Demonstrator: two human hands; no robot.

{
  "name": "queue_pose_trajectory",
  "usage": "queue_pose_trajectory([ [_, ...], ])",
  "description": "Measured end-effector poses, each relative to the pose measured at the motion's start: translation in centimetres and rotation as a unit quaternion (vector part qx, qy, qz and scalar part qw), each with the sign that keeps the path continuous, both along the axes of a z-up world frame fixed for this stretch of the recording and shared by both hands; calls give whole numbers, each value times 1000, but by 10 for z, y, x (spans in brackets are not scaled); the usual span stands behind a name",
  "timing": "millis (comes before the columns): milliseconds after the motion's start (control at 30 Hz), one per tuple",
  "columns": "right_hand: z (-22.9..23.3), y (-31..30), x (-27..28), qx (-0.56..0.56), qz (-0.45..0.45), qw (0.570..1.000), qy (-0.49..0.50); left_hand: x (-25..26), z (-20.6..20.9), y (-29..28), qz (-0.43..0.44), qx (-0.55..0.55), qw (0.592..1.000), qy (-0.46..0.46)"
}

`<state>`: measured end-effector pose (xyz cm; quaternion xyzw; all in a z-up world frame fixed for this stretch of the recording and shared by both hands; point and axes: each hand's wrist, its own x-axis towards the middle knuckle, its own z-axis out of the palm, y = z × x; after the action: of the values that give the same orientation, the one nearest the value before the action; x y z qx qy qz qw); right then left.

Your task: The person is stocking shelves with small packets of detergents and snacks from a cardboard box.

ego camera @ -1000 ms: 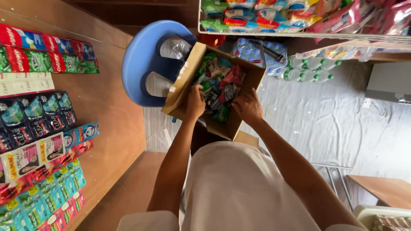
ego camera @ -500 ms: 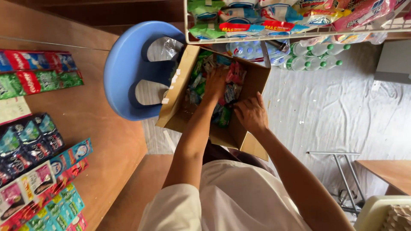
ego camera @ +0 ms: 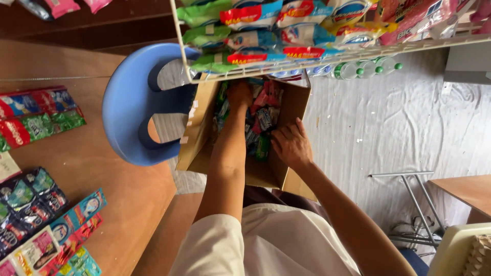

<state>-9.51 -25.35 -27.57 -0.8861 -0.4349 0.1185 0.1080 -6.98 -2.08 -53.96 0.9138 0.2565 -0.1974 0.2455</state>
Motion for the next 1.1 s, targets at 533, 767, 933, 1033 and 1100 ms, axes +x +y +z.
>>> queue_pose_trajectory([
  [533,4,4,5,19,-1,999,33,-20,80,-23,111,-58,989,-81],
  [767,3,5,3,-4,-6,999,44,14,-30,-20,203,16,946,-252],
  [933,7,4,5,-19,1,998,65,13,32,-21,224,9,962,-155],
  [1033,14,2,7,-18,-8,995,97,-5,78,-29,225,-12,961,-160],
  [1100,13,1,5,-11,-18,993,116,-21,120,-36,221,-8,947,-232],
])
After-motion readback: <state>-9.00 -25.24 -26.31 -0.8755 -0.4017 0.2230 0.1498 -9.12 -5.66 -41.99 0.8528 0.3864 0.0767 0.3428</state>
